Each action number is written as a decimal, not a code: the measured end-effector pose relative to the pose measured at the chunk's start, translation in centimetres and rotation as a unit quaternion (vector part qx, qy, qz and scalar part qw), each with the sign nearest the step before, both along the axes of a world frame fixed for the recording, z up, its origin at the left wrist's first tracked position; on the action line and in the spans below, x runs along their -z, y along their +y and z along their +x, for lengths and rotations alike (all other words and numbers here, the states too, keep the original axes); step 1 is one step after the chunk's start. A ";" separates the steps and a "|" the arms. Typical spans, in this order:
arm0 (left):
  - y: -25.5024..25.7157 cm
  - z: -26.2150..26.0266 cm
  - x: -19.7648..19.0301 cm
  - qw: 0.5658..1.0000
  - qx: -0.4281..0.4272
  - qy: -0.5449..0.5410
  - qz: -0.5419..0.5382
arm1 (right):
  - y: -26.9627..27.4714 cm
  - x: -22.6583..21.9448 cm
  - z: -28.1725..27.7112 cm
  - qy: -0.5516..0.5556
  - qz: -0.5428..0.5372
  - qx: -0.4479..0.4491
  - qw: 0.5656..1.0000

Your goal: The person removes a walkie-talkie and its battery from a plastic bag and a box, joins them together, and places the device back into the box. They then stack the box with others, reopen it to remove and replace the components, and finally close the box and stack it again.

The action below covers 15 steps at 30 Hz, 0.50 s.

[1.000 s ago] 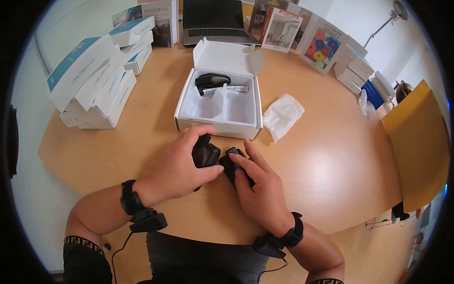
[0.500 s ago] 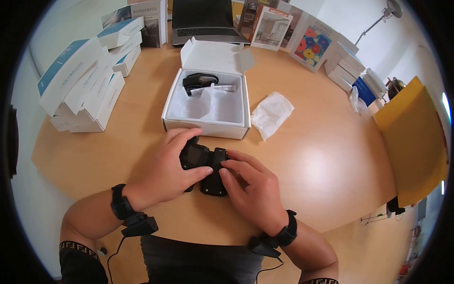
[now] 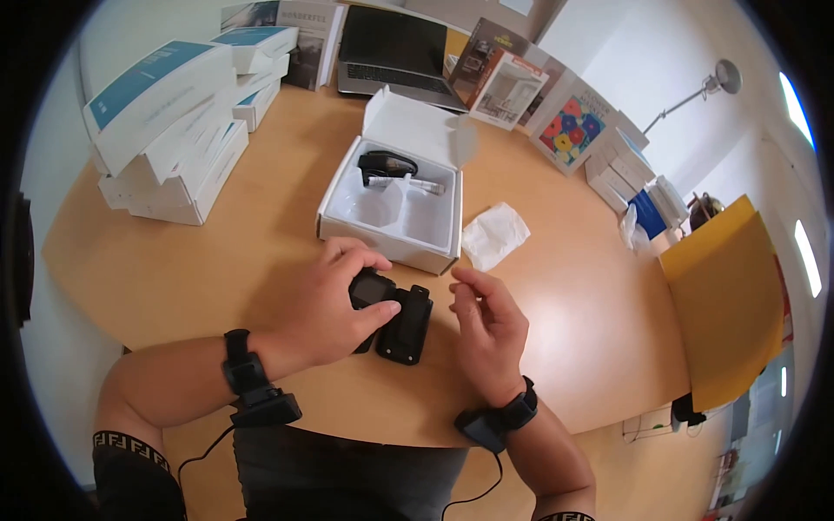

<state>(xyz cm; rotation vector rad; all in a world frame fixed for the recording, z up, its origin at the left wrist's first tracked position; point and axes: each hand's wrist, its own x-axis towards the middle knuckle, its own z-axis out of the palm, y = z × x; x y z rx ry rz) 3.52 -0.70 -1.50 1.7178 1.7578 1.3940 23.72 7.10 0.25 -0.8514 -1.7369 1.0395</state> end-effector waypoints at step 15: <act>0.7 -0.6 -0.1 0.996 -0.036 -0.032 0.077 | 13.0 -6.3 -12.5 -0.402 0.308 -0.115 0.855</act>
